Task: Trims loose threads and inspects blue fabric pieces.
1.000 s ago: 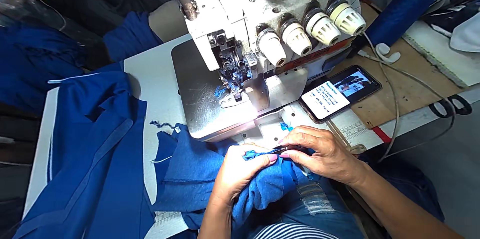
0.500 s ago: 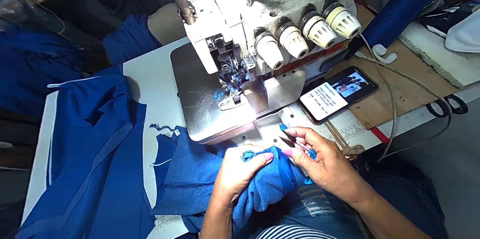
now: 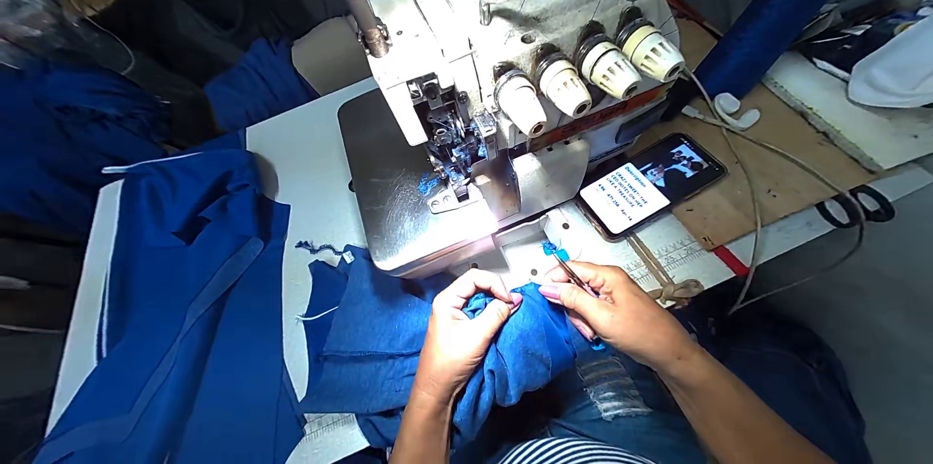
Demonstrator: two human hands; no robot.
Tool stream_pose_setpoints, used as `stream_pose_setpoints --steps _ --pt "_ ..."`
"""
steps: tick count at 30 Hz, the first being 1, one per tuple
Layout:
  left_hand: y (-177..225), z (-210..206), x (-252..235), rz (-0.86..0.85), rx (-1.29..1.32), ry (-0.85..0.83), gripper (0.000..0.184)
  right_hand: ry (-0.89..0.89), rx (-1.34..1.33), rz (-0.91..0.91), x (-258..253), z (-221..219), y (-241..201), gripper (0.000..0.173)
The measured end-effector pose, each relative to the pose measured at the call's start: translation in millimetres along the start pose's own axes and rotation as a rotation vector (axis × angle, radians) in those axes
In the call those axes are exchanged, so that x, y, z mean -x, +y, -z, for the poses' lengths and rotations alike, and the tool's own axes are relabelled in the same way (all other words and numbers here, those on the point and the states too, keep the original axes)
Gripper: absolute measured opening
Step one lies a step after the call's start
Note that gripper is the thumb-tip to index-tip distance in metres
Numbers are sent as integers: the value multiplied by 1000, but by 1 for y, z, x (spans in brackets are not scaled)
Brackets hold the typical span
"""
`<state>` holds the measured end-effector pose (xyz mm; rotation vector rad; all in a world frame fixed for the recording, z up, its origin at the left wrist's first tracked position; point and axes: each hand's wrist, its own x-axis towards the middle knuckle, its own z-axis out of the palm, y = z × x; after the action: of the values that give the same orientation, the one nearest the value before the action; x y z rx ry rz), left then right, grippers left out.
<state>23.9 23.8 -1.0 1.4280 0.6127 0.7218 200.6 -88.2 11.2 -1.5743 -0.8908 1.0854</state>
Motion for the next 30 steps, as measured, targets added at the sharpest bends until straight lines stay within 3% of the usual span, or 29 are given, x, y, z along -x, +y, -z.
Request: stream_pose_setpoints --steps 3,5,9,13,30 --pt "2 -1 0 30 -54 18 11 229 287 193 5 -8 4 13" --pt "4 -2 0 70 -53 47 14 378 445 374 10 -15 3 35" --pt "7 -3 -2 146 -29 89 18 361 517 466 32 -31 -2 29" --pt "8 -4 -2 171 -48 98 15 411 651 458 32 -38 13 30" --pt "9 -4 -2 181 -29 96 15 451 603 478 24 -38 24 30"
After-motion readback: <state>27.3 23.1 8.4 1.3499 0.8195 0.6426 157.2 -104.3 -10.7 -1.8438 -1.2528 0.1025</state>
